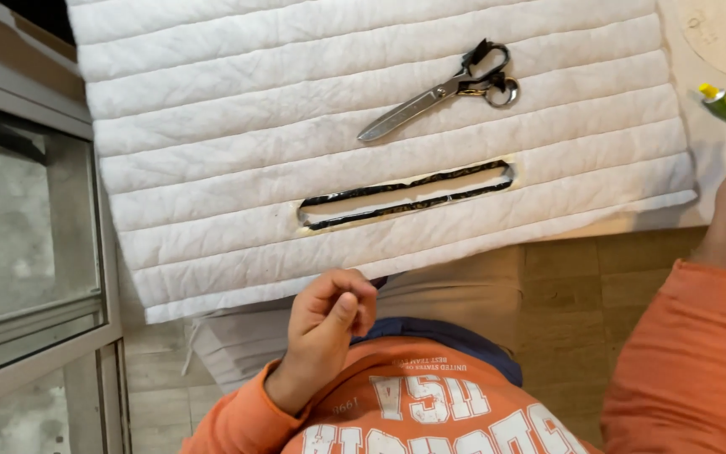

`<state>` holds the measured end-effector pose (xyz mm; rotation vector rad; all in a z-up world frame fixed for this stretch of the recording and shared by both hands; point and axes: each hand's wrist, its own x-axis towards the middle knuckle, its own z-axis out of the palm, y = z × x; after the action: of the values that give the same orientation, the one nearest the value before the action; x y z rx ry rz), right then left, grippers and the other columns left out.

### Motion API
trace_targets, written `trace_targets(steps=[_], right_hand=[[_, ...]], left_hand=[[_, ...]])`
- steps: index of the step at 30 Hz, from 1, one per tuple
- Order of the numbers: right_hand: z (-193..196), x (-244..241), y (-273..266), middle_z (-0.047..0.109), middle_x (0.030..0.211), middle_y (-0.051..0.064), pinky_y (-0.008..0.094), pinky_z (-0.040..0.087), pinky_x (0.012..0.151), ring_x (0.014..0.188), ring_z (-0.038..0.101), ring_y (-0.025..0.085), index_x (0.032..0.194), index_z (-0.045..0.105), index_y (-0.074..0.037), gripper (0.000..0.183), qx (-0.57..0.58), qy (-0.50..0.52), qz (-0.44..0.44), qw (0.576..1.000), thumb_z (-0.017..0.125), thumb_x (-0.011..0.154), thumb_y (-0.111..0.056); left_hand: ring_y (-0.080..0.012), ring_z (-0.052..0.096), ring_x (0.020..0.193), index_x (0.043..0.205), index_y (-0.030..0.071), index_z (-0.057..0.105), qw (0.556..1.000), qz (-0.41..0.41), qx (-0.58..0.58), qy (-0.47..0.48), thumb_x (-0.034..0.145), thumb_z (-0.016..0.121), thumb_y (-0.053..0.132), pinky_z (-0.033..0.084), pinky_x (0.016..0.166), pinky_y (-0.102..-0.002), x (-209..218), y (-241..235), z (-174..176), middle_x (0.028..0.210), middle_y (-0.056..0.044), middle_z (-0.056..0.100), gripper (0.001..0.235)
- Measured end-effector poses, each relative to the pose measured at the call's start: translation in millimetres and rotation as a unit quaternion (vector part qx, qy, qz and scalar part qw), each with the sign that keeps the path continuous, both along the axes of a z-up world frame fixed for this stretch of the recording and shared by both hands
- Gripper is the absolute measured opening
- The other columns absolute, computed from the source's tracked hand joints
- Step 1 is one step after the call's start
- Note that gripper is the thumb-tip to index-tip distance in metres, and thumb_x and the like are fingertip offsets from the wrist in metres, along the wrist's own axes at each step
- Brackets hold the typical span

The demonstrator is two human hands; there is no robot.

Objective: Applying glue to a strap, attaching it to a quilted base, and trimming a circular piece of material with scissors.

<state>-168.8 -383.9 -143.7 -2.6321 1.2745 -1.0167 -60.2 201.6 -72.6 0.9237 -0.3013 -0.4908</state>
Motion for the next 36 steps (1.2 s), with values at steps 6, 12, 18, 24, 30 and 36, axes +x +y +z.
trace_targets(steps=[6,12,18,24,30,36], right_hand=[[142,50,313,0.060,0.080,0.012,0.032,0.044,0.075,0.076,0.056,0.021,0.086,0.061,0.000,0.036,0.241,-0.137,0.433,0.857,0.054,0.109,-0.027],[167,70,374,0.063,0.091,0.014,0.030,0.051,0.067,0.072,0.060,0.022,0.102,0.068,0.000,0.010,0.267,-0.068,0.630,0.726,0.067,0.096,-0.008],[163,74,379,0.058,0.089,0.013,0.030,0.046,0.064,0.071,0.056,0.021,0.102,0.069,-0.001,0.010,0.277,-0.047,0.645,0.711,0.067,0.097,-0.009],[162,79,383,0.057,0.082,0.012,0.029,0.044,0.058,0.064,0.053,0.021,0.089,0.064,-0.001,0.004,0.264,-0.041,0.651,0.710,0.065,0.092,0.002],[159,79,387,0.052,0.074,0.009,0.033,0.037,0.055,0.061,0.047,0.022,0.078,0.056,-0.003,0.011,0.210,0.000,0.639,0.740,0.059,0.082,0.007],[151,76,385,0.048,0.073,0.009,0.031,0.035,0.054,0.060,0.045,0.022,0.075,0.050,-0.003,0.011,0.271,-0.026,0.631,0.726,0.054,0.076,0.007]], left_hand=[[-0.0131,0.043,0.052,0.093,0.003,0.063,0.995,-0.082,-0.011,0.053,0.103,0.063,0.033,0.033,0.048,-0.024,4,-27,7,0.062,-0.006,0.049,0.032],[-0.0109,0.038,0.047,0.085,0.003,0.060,0.994,-0.100,0.021,0.030,0.104,0.060,0.034,0.030,0.047,-0.023,6,-32,16,0.055,-0.005,0.046,0.037],[-0.0088,0.037,0.048,0.082,0.006,0.055,0.994,-0.096,0.049,-0.015,0.105,0.057,0.028,0.030,0.047,-0.023,8,-29,19,0.055,-0.001,0.046,0.032],[-0.0099,0.047,0.056,0.079,0.008,0.060,0.968,-0.050,0.189,-0.155,0.103,0.059,0.029,0.040,0.052,-0.025,12,-26,21,0.062,0.001,0.055,0.032],[-0.0137,0.052,0.058,0.080,0.008,0.065,0.930,-0.032,0.272,-0.246,0.100,0.063,0.028,0.042,0.055,-0.028,10,-24,16,0.066,0.001,0.060,0.028],[-0.0171,0.052,0.061,0.083,0.006,0.063,0.931,-0.026,0.269,-0.244,0.101,0.061,0.020,0.042,0.058,-0.030,10,-19,26,0.070,-0.003,0.060,0.023]])
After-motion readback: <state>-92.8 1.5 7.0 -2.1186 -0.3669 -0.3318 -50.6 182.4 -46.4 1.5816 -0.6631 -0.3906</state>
